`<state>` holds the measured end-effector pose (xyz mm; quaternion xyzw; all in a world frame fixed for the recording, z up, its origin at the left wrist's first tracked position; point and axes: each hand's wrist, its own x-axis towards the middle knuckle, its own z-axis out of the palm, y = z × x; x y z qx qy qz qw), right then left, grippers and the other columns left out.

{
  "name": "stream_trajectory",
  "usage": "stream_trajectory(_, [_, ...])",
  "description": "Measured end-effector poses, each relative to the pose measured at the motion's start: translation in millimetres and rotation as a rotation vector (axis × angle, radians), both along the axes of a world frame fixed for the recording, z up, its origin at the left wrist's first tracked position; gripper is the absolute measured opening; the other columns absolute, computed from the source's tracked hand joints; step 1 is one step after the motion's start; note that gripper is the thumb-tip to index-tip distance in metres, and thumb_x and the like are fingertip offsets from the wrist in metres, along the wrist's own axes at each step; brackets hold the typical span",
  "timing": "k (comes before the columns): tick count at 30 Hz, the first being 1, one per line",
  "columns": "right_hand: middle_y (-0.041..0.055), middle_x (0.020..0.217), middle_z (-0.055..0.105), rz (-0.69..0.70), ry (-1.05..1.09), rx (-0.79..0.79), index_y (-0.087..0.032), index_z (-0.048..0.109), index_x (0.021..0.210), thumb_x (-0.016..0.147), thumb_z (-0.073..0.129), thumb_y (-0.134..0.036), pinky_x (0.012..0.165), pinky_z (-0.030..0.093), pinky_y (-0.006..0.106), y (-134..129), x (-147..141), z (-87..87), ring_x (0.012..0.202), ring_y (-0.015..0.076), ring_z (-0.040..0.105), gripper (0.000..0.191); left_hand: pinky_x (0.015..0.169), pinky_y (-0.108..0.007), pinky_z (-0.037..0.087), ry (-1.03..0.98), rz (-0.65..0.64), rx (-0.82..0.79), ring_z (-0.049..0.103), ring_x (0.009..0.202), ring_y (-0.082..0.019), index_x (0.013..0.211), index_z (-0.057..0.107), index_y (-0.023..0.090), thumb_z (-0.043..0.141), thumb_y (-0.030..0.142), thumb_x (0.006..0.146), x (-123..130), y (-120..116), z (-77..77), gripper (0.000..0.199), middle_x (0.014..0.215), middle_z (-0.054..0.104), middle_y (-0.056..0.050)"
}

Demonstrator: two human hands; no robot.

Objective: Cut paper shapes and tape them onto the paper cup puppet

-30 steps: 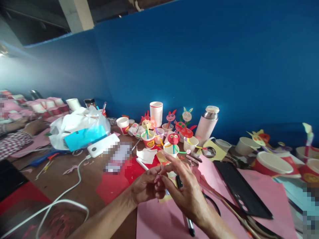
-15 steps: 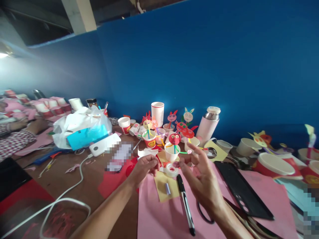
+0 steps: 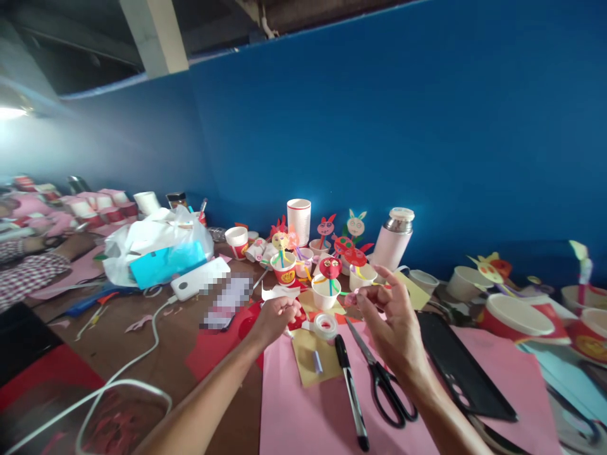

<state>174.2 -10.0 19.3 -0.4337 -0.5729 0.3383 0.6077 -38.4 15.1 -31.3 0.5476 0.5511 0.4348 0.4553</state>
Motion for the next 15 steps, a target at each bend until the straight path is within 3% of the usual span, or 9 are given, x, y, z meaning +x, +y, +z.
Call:
stream_trajectory(5, [0.0010,0.080,0.062,0.023,0.011,-0.052,-0.026,0.034,0.128,0.081,0.060,-0.033,0.069,0.054,0.036,2.3,-3.7,-1.3,0.078,0.0203,0.066,0.055,0.044,-0.020,0.039,-0.215,0.108,-0.014,0.053,0.056,-0.012,0.079,0.067,0.014,0.060,0.027,0.066,6.8,22.2,5.4,0.019,0.061,0.059,-0.003])
stream_trajectory(9, [-0.0008,0.072,0.061,-0.045,-0.115,-0.038,-0.023,0.038,0.126,0.079,0.061,-0.034,0.064,0.054,0.031,-1.6,-8.1,3.5,0.072,0.0176,0.064,0.053,0.046,-0.019,0.042,-0.325,0.243,0.005,0.055,0.060,-0.012,0.090,0.064,0.013,0.059,0.030,0.069,23.3,43.7,2.9,0.027,0.070,0.061,-0.004])
stream_trajectory(15, [-0.0004,0.075,0.064,-0.125,-0.302,0.012,-0.025,0.039,0.127,0.079,0.059,-0.032,0.061,0.053,0.028,-8.2,-13.7,2.3,0.073,0.0172,0.064,0.052,0.045,-0.019,0.037,-0.413,0.284,0.080,0.052,0.055,-0.011,0.073,0.065,0.015,0.064,0.035,0.066,40.9,60.3,-5.9,0.021,0.062,0.058,0.000])
